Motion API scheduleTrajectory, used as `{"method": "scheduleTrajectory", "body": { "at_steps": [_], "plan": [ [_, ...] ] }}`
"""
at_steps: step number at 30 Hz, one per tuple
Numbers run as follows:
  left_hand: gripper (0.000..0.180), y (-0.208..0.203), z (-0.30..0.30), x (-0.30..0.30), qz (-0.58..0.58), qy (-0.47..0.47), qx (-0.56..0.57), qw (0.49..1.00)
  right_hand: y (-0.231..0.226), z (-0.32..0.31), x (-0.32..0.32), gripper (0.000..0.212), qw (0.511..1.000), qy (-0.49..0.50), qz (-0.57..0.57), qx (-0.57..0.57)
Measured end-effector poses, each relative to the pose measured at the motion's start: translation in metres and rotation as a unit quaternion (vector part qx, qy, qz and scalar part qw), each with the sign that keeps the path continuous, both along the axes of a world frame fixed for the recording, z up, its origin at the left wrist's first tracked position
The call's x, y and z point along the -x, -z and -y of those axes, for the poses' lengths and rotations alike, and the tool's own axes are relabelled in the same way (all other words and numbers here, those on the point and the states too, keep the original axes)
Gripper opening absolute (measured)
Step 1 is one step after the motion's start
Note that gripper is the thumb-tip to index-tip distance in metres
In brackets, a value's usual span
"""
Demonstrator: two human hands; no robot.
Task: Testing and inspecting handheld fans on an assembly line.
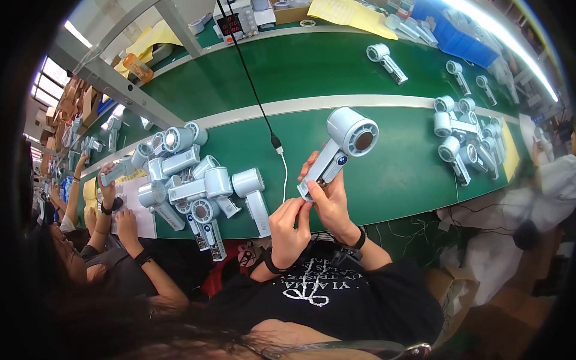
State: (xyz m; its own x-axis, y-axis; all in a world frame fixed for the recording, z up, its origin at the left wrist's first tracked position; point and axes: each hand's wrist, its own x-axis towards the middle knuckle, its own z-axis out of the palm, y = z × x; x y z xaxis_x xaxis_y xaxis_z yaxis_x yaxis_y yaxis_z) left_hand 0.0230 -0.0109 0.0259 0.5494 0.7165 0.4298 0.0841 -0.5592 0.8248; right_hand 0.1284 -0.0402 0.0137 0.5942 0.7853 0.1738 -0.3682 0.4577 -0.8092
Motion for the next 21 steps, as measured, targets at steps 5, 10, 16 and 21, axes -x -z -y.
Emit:
{"method": "scheduleTrajectory", "body": {
  "at_steps": [5,10,16,21],
  "plan": [
    [0.006,0.000,-0.001,0.001,-0.001,0.013,0.005,1.000,-0.007,0.002,0.000,0.069,1.000,0.009,0.003,0.011],
    [0.012,-0.002,-0.008,0.004,-0.036,0.061,0.012,0.997,-0.009,0.006,-0.007,0.067,0.999,-0.023,-0.016,0.039],
    [0.013,0.005,-0.011,0.007,-0.048,0.075,0.001,0.996,-0.009,0.013,-0.008,0.045,0.997,-0.066,-0.017,0.043],
    [0.016,0.012,-0.014,0.008,-0.060,0.092,0.008,0.994,-0.009,0.012,0.001,0.045,0.997,-0.013,0.049,0.052]
  ]
}}
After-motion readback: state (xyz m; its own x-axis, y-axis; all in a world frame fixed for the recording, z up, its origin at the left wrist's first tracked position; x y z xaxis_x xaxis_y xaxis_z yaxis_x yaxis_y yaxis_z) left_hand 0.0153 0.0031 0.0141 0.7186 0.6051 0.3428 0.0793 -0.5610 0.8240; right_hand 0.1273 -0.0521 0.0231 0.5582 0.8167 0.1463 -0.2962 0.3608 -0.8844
